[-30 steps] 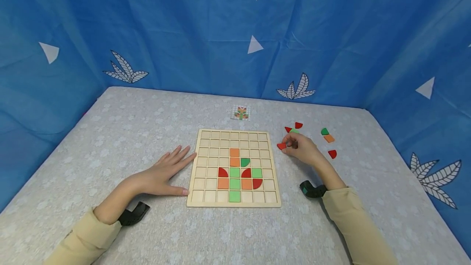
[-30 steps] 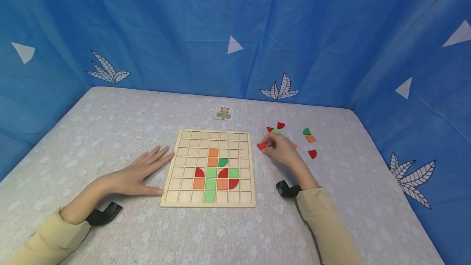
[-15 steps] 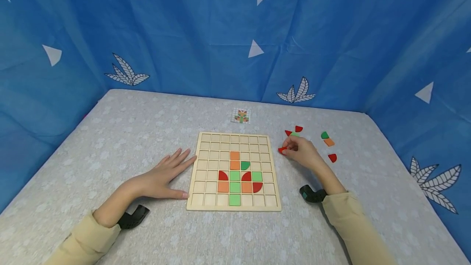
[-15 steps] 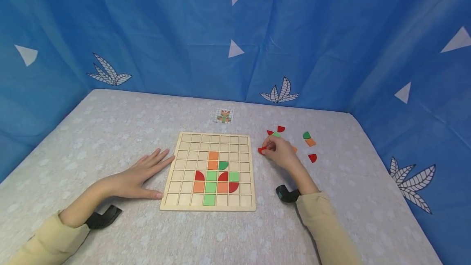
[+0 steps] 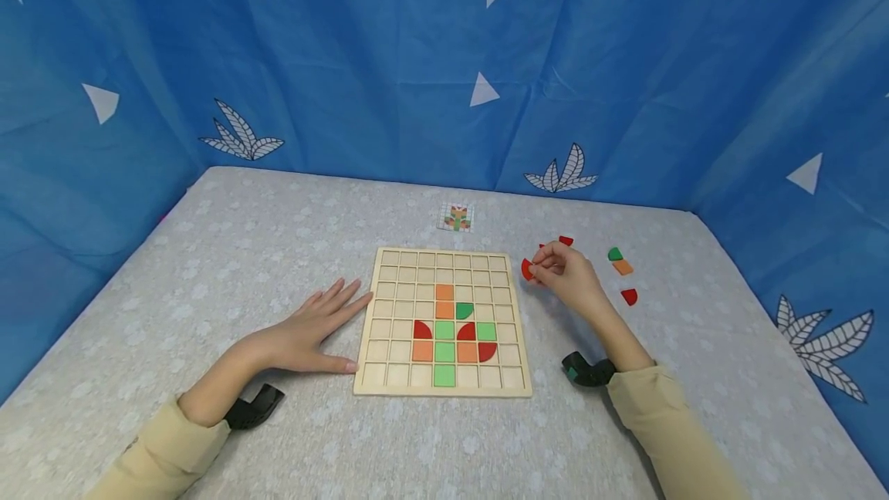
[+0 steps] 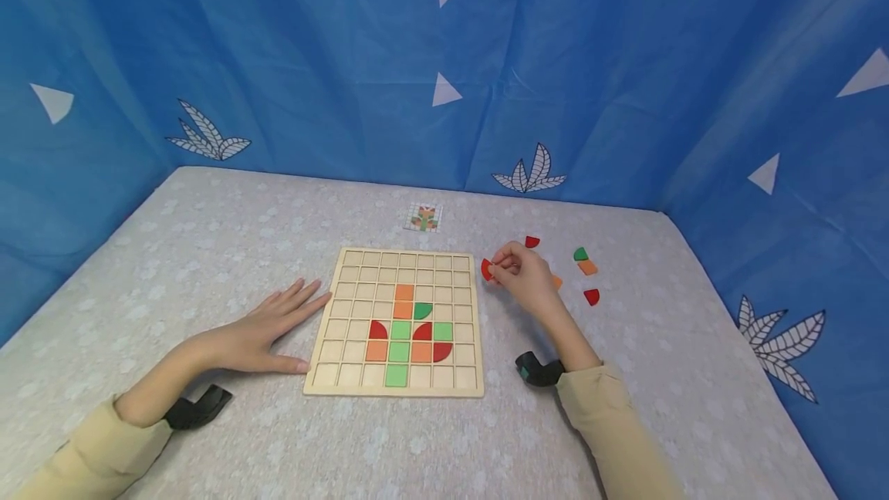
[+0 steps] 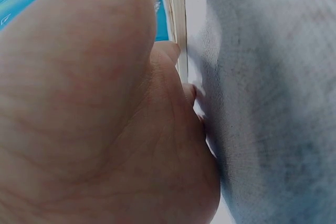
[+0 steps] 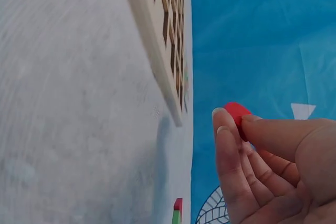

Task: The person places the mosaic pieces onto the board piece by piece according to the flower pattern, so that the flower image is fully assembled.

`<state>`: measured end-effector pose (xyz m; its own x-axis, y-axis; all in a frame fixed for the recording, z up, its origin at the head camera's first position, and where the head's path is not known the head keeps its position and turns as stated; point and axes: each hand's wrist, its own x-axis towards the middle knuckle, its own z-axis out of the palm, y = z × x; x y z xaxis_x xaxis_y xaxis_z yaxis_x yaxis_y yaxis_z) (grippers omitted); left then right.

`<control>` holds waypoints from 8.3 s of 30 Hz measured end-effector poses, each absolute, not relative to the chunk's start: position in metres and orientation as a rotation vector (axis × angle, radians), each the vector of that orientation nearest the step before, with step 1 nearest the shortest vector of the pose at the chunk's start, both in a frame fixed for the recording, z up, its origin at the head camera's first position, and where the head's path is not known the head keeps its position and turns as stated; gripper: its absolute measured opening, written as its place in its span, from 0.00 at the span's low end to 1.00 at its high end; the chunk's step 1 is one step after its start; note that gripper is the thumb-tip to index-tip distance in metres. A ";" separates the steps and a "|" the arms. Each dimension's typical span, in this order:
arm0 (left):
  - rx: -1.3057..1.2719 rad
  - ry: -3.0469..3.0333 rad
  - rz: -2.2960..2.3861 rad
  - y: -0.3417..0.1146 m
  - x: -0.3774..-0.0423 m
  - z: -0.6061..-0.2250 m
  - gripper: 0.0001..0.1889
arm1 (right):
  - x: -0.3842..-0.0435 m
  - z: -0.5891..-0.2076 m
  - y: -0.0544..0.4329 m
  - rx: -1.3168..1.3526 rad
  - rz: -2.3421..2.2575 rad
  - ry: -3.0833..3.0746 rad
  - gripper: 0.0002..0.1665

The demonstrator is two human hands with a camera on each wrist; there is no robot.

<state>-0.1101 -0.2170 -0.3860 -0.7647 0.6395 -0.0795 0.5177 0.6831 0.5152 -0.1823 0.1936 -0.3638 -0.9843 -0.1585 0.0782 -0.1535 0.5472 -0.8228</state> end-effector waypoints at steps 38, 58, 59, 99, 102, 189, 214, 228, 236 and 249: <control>0.938 2.643 0.733 -0.215 -0.111 -0.384 0.51 | -0.135 -0.362 0.091 -0.660 -1.657 2.103 0.02; 0.936 2.645 0.719 -0.216 -0.111 -0.386 0.52 | -0.123 -0.374 0.054 -0.853 -1.331 2.327 0.06; 0.934 2.646 0.718 -0.216 -0.111 -0.386 0.52 | -0.123 -0.374 0.054 -0.868 -1.310 2.344 0.06; 0.929 2.639 0.730 -0.214 -0.110 -0.383 0.51 | -0.117 -0.373 0.050 -1.005 -1.047 2.520 0.06; 0.929 2.645 0.712 -0.216 -0.110 -0.384 0.52 | -0.116 -0.372 0.049 -1.007 -1.036 2.528 0.05; 0.926 2.652 0.703 -0.218 -0.114 -0.390 0.53 | -0.175 -0.329 0.276 -0.023 -1.846 2.439 0.15; 0.930 2.642 0.714 -0.218 -0.112 -0.388 0.53 | -0.204 -0.374 0.324 0.574 -1.309 2.802 0.32; 0.904 2.643 0.696 -0.217 -0.115 -0.386 0.52 | -0.207 -0.381 0.320 0.556 -1.196 2.928 0.27; 0.907 2.652 0.676 -0.217 -0.115 -0.386 0.52 | -0.205 -0.381 0.319 0.519 -1.216 2.937 0.28; 0.924 2.667 0.670 -0.218 -0.114 -0.391 0.52 | -0.205 -0.388 0.327 0.405 -1.237 2.914 0.33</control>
